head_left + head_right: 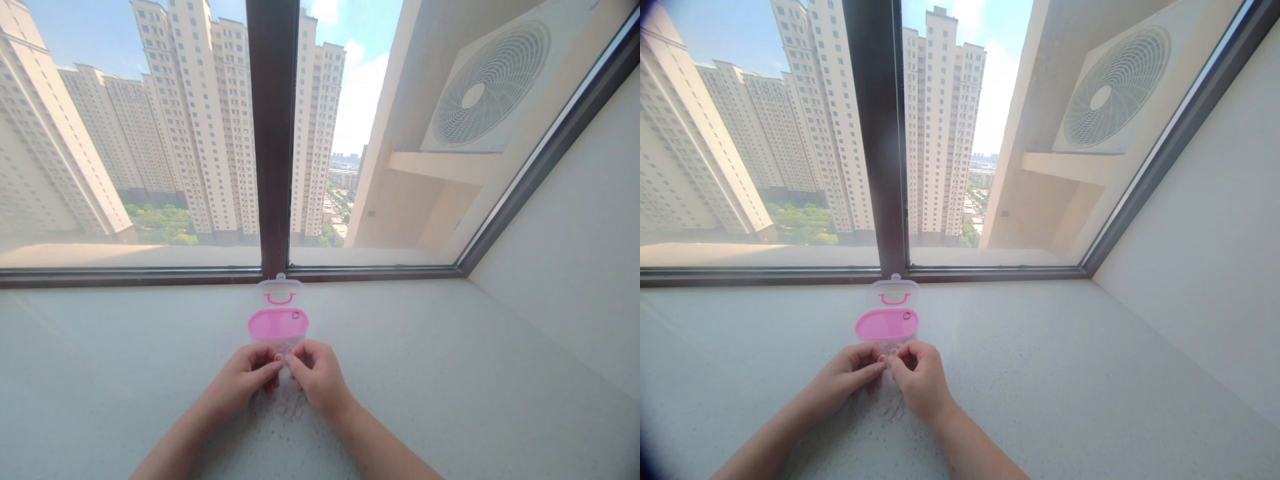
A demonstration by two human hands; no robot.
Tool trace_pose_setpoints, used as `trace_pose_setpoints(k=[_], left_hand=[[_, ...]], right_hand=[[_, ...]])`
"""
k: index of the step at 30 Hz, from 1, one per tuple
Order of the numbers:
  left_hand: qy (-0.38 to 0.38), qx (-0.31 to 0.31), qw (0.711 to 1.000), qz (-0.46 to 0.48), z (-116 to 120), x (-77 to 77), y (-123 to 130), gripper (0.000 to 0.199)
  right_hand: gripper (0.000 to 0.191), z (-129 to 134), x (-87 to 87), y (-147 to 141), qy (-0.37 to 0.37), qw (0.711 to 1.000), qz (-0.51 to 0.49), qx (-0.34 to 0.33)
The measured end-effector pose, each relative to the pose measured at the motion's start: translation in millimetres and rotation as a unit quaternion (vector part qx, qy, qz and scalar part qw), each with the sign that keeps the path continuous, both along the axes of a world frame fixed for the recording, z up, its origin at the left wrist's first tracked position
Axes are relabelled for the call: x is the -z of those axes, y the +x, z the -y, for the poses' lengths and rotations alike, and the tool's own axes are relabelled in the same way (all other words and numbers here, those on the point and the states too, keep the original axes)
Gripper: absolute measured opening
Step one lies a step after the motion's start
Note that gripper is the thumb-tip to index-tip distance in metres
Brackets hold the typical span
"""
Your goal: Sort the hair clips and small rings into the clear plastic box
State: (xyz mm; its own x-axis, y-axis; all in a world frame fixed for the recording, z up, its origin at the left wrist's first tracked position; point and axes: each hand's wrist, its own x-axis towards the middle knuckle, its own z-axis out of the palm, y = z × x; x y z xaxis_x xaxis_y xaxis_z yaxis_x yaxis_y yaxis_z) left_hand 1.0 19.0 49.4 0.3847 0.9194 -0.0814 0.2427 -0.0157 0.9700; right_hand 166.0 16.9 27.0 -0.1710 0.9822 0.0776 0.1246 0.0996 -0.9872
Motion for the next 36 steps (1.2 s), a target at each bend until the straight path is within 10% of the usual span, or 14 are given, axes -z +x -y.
trace_pose_setpoints(k=[36], left_hand=[[-0.005,-0.003,1.000,0.007,1.5,-1.0,0.2,0.034]], right_hand=[[0.022,0.3,-5.5,0.1,-0.052,0.997,-0.054,0.000]])
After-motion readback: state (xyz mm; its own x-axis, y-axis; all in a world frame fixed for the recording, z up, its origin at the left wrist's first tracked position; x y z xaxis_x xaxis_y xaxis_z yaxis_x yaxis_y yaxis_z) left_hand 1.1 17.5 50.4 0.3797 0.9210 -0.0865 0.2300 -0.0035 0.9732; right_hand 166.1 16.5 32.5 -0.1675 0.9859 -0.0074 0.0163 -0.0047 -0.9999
